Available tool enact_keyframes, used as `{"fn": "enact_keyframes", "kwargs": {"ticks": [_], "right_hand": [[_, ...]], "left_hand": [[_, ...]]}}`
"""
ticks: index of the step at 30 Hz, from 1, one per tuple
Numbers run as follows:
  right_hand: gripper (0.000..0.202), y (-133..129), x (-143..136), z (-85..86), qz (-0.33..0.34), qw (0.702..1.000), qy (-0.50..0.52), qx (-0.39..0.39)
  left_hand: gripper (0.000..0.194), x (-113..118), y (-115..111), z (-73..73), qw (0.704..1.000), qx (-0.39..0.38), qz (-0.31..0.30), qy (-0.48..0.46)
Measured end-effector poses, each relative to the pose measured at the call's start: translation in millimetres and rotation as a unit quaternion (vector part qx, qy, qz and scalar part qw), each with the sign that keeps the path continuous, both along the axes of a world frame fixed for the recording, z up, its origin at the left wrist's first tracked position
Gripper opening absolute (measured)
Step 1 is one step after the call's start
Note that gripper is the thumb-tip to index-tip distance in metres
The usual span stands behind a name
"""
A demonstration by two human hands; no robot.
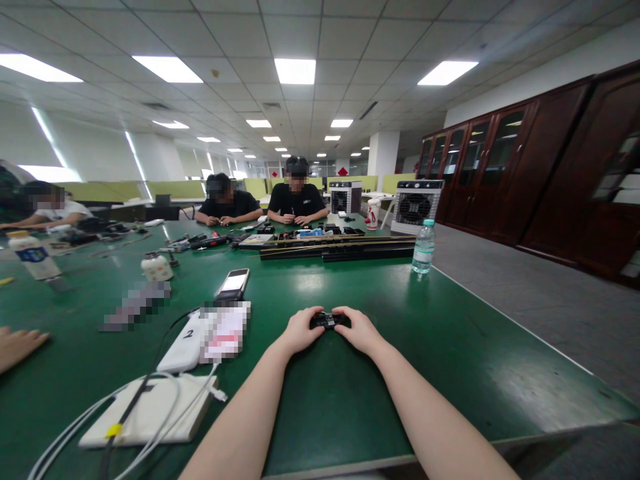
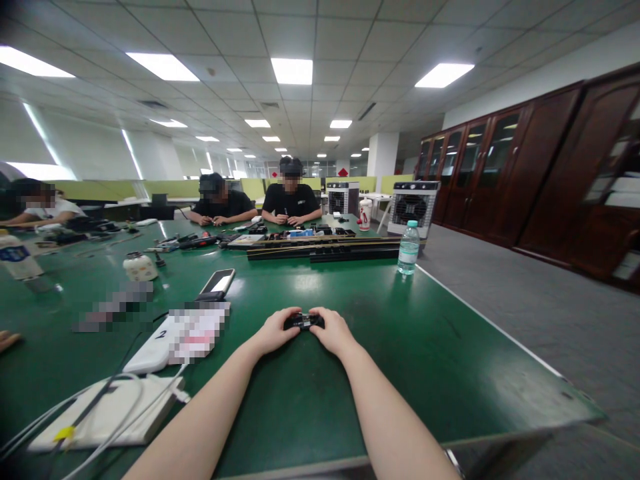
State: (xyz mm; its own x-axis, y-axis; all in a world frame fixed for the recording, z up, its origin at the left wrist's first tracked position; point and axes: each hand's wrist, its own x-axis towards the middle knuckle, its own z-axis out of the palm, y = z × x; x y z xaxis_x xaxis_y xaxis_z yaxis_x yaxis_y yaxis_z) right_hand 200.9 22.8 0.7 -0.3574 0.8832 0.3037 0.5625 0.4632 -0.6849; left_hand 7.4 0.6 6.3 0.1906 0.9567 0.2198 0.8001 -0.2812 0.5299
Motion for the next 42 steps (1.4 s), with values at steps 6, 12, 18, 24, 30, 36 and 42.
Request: {"fn": "enact_keyframes", "kwargs": {"ticks": [6,12,18,24,30,36,42], "right_hand": [[0.040,-1.8,0.0,1.8,0.006,1.000,0.005,-0.014],[0.040,-2.8,0.1,2.9,0.003,1.000,0.012,-0.015],[0.039,-1.8,-0.1,1.7,0.009,1.000,0.010,-0.012],[0.039,0.1,-1.1,-1.1,0.010,1.000,0.006,-0.013],[0.038,0.6,-0.9,-1.0,0.008,1.000,0.004,-0.015],[0.034,-0.6,-0.7,0.2,0.006,1.000,0.004,-0.007],[0.033,-1.2,-0.4,1.1,0.007,1.000,0.006,-0.011]], "left_hand": [[0.054,-0.1,0.0,-0.9,1.000,-0.006,0.009,-0.007],[0.050,0.2,-0.3,0.1,1.000,-0.002,0.001,-0.011],[0.043,-0.1,-0.6,1.1,1.000,-0.004,0.000,-0.012],[0.040,-0.3,-0.1,1.0,1.000,0.006,-0.006,-0.002],[0.042,-0.8,0.3,0.7,1.000,-0.001,-0.007,0.004],[0.044,-1.6,1.1,0.4,1.000,-0.004,-0.007,0.010],[0.044,-2.4,1.4,-0.5,1.000,-0.005,-0.011,-0.009]]}}
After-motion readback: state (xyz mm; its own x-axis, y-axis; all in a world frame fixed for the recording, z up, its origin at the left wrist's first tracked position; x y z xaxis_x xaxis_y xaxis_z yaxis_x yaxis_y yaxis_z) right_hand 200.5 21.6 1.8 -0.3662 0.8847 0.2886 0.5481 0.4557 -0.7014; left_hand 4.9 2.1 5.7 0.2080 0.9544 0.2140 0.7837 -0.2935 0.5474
